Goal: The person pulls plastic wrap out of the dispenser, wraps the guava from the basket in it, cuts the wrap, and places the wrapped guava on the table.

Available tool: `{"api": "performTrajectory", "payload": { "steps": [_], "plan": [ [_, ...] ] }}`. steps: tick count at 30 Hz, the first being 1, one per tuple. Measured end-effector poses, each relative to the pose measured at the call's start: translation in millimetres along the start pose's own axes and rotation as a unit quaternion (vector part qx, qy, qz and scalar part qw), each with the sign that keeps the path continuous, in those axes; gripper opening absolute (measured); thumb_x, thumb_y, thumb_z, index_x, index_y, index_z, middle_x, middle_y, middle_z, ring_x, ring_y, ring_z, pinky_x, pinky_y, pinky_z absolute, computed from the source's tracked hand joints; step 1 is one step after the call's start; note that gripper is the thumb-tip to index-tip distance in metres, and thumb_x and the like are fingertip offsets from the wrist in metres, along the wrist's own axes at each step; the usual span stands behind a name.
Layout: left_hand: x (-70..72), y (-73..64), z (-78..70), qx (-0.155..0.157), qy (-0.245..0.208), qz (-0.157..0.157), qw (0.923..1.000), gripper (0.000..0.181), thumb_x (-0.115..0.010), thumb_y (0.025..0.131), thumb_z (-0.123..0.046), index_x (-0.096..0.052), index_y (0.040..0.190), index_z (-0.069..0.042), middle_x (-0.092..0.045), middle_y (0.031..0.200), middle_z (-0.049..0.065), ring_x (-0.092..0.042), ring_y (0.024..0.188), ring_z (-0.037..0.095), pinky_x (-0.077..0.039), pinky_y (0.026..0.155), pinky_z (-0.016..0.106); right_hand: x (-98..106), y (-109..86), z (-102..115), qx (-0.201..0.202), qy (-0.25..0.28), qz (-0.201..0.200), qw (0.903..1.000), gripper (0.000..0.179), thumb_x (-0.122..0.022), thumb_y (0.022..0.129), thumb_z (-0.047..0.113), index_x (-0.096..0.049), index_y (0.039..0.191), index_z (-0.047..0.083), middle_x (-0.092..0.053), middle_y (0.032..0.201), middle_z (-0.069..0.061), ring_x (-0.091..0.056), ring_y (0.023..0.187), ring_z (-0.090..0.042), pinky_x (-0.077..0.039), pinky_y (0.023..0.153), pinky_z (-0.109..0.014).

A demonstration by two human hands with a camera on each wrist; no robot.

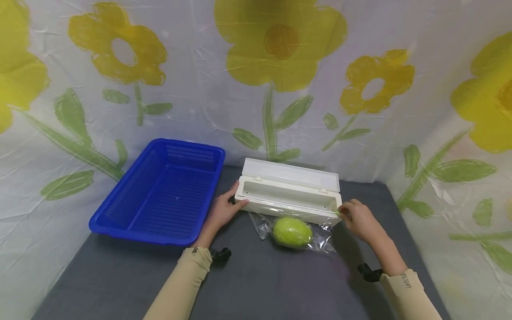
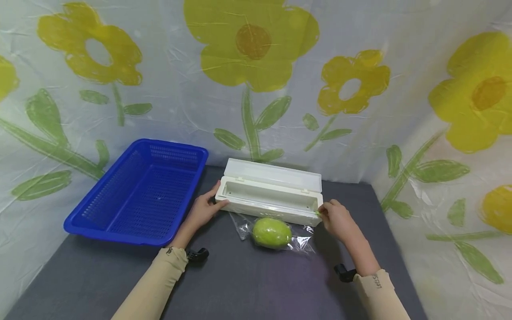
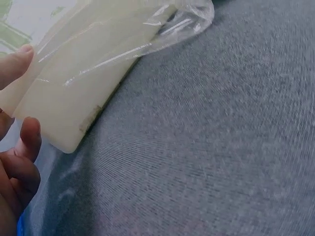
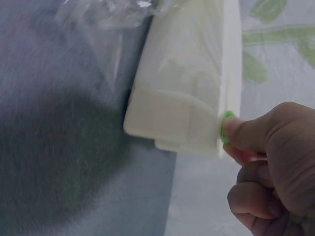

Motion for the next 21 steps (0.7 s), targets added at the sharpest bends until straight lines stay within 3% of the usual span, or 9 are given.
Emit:
{"api": "performTrajectory", "payload": {
  "steps": [1,3,9,11,13,16,18,21],
  "plan": [
    [0.3,0.2,0.2,0.004,-0.003,-0.001,1.0000,0.081,-0.081,0.097,-0.028,-0.039,0.163,-0.006,-0.041,0.165,0.009,-0.056,0.056,0.014,-0.040,0.051,0.025,-0.1,0.1,-0.8,-0.005,0.005,-0.008,0.9999,0.008,-0.077,0.091,-0.005,-0.074,0.099,-0.007,-0.064,0.088,-0.013,-0.065,0.080,-0.032,-0.056,0.071,-0.046],
    [0.9,0.5,-0.6,0.008,-0.008,0.000,0.9999,0.082,-0.081,0.096,-0.027,-0.039,0.163,-0.006,-0.042,0.164,0.011,-0.025,0.043,0.011,-0.031,0.045,0.024,0.0,-0.2,-1.2,-0.021,0.016,-0.023,0.9994,0.007,-0.078,0.090,-0.004,-0.076,0.096,-0.005,-0.066,0.087,-0.012,-0.062,0.075,-0.026,-0.053,0.067,-0.042],
    [2.4,-0.8,-2.7,0.008,-0.006,0.000,1.0000,0.082,-0.082,0.096,-0.027,-0.040,0.162,-0.004,-0.052,0.157,0.018,-0.028,0.040,0.006,-0.032,0.044,0.024,-3.0,-2.6,-3.4,-0.063,0.035,-0.045,0.9964,0.006,-0.079,0.088,-0.003,-0.078,0.094,-0.003,-0.067,0.086,-0.012,-0.053,0.066,-0.016,-0.047,0.061,-0.035],
    [2.5,-1.5,-1.9,0.011,-0.014,-0.002,0.9998,0.083,-0.083,0.095,-0.026,-0.040,0.162,-0.004,-0.068,0.136,0.021,-0.028,0.039,0.006,-0.032,0.044,0.024,-3.9,-3.2,-4.0,-0.069,0.036,-0.047,0.9958,0.007,-0.079,0.088,-0.003,-0.078,0.095,-0.004,-0.067,0.086,-0.012,-0.053,0.066,-0.016,-0.046,0.062,-0.036],
    [2.1,-1.6,-0.8,0.018,-0.028,-0.001,0.9995,0.083,-0.083,0.095,-0.025,-0.040,0.163,-0.005,-0.075,0.099,0.020,-0.030,0.038,0.005,-0.033,0.043,0.024,-3.9,-3.8,-4.1,-0.074,0.036,-0.048,0.9954,0.007,-0.079,0.088,-0.003,-0.078,0.095,-0.004,-0.066,0.086,-0.012,-0.053,0.066,-0.016,-0.046,0.062,-0.036],
    [1.3,-1.4,0.7,0.032,-0.050,0.005,0.9982,0.084,-0.083,0.095,-0.024,-0.038,0.164,-0.008,-0.052,0.058,0.004,-0.033,0.038,0.003,-0.036,0.044,0.023,-3.7,-4.6,-4.1,-0.082,0.038,-0.047,0.9948,0.008,-0.078,0.089,-0.003,-0.078,0.097,-0.004,-0.067,0.087,-0.012,-0.053,0.066,-0.017,-0.046,0.062,-0.036],
    [1.1,-1.1,0.6,0.039,-0.065,0.010,0.9970,0.085,-0.083,0.095,-0.023,-0.037,0.165,-0.009,-0.045,0.052,-0.003,-0.036,0.038,0.004,-0.038,0.044,0.023,-3.5,-5.2,-3.8,-0.087,0.039,-0.045,0.9945,0.008,-0.078,0.090,-0.003,-0.078,0.098,-0.005,-0.067,0.088,-0.013,-0.053,0.066,-0.017,-0.046,0.061,-0.035],
    [1.3,-0.9,-0.8,0.047,-0.080,0.016,0.9955,0.086,-0.083,0.095,-0.022,-0.035,0.166,-0.011,-0.045,0.051,-0.005,-0.039,0.039,0.005,-0.039,0.044,0.024,-3.1,-5.8,-2.5,-0.090,0.039,-0.043,0.9942,0.008,-0.077,0.091,-0.002,-0.078,0.099,-0.005,-0.066,0.090,-0.014,-0.053,0.066,-0.016,-0.045,0.060,-0.033]
  ]
}}
Point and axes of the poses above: each hand's wrist, its own y-axis towards the middle knuckle, its own x-axis out of the back of the hand, z = x × y, the point moved 4 cm from there along y, towards the middle knuckle
